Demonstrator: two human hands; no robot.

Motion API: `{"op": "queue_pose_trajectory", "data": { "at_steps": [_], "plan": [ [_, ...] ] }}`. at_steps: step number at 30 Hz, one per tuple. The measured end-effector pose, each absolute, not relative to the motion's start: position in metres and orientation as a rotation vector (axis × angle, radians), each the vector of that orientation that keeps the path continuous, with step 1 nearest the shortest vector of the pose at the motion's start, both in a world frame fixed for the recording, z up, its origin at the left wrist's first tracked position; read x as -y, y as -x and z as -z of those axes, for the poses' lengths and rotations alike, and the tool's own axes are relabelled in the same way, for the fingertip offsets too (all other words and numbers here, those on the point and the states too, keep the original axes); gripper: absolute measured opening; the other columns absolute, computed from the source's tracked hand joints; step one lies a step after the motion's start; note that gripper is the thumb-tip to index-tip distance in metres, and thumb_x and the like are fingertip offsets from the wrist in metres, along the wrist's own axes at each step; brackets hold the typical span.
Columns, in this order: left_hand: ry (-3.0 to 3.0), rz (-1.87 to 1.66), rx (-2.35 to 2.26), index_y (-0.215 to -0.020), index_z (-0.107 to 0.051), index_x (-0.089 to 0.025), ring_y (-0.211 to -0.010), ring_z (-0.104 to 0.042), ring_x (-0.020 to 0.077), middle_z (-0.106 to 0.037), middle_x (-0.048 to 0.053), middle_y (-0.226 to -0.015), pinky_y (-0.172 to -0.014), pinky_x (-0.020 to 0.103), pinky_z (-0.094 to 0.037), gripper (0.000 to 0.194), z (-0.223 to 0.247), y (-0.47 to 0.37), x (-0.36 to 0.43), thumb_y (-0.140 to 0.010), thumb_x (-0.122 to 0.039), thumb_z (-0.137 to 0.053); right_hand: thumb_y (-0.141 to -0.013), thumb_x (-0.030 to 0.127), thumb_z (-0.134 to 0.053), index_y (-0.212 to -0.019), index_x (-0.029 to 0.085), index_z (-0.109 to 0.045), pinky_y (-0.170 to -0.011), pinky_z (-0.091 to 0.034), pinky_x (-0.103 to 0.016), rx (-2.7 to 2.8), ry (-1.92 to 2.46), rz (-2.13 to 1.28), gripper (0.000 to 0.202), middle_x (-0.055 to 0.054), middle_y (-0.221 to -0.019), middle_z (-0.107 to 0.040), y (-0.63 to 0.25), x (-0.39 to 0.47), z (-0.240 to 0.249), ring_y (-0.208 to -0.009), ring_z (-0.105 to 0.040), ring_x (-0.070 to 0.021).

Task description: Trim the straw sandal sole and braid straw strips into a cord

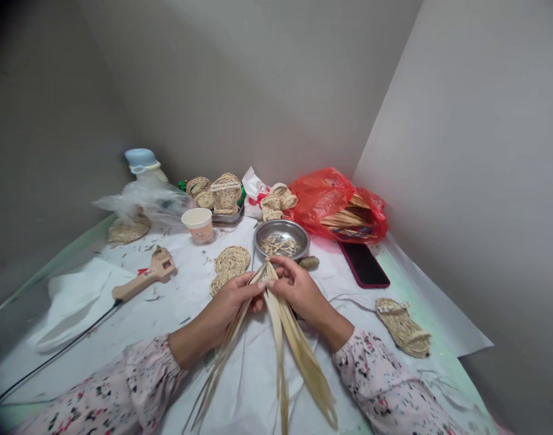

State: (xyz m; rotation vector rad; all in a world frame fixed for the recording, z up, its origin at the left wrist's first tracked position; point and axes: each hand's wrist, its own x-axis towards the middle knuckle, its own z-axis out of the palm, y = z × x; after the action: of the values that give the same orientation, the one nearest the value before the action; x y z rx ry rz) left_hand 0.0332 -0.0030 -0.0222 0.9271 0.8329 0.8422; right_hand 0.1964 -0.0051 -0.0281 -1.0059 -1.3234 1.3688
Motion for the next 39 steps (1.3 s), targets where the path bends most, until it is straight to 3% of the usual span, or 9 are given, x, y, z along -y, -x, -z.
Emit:
{"op": "queue_pose_trajectory", "data": {
  "at_steps": [5, 13, 25, 30, 39],
  "plan": [
    [-0.941, -0.845, -0.809, -0.075, -0.055, -0.015, -0.049, -0.049, 0.007, -0.059, 0.0, -0.067, -0.046, 0.019, -0.033, 0.016, 0.022, -0.032, 0.002, -0.075, -0.029, -0.063, -0.074, 0.019, -0.062, -0.113, 0.02, -0.059, -0.069, -0.047, -0.027, 1.278, 1.132, -1.286, 0.039, 0.0, -0.084, -0.065, -0.197, 0.001, 0.028, -0.074, -0.061, -0.0146],
    [-1.075, -0.805, -0.806, -0.076, -0.05, -0.017, -0.041, -0.036, 0.0049, -0.045, -0.007, -0.05, -0.041, 0.019, -0.022, 0.033, 0.025, -0.032, 0.0, -0.076, -0.045, -0.067, -0.073, 0.017, -0.06, -0.112, 0.02, -0.061, -0.069, -0.049, -0.027, 1.332, 1.093, -1.255, 0.039, -0.002, -0.091, -0.07, -0.192, 0.003, 0.031, -0.079, -0.064, -0.0165],
    [-1.024, -0.806, -0.805, -0.071, -0.05, -0.015, -0.04, -0.037, 0.0043, -0.046, -0.006, -0.049, -0.041, 0.019, -0.022, 0.025, 0.031, -0.031, -0.002, -0.078, -0.035, -0.064, -0.074, 0.018, -0.058, -0.108, 0.021, -0.06, -0.058, -0.046, -0.025, 1.321, 1.087, -1.297, 0.035, -0.001, -0.085, -0.066, -0.19, 0.005, 0.031, -0.066, -0.06, -0.014],
    [-1.034, -0.793, -0.824, -0.071, -0.052, -0.015, -0.041, -0.036, 0.004, -0.046, -0.006, -0.049, -0.042, 0.019, -0.022, 0.025, 0.03, -0.031, -0.002, -0.077, -0.035, -0.065, -0.073, 0.016, -0.057, -0.113, 0.021, -0.058, -0.067, -0.047, -0.026, 1.397, 1.077, -1.278, 0.04, -0.002, -0.092, -0.066, -0.191, 0.008, 0.028, -0.08, -0.062, -0.0165],
    [-1.114, -0.804, -0.887, -0.067, -0.052, -0.015, -0.043, -0.037, 0.0053, -0.048, -0.005, -0.049, -0.044, 0.019, -0.024, 0.025, 0.032, -0.031, -0.002, -0.078, -0.034, -0.063, -0.072, 0.015, -0.057, -0.115, 0.018, -0.053, -0.067, -0.046, -0.025, 1.426, 1.078, -1.278, 0.043, -0.003, -0.092, -0.064, -0.189, 0.005, 0.033, -0.08, -0.061, -0.0149]
  ]
}}
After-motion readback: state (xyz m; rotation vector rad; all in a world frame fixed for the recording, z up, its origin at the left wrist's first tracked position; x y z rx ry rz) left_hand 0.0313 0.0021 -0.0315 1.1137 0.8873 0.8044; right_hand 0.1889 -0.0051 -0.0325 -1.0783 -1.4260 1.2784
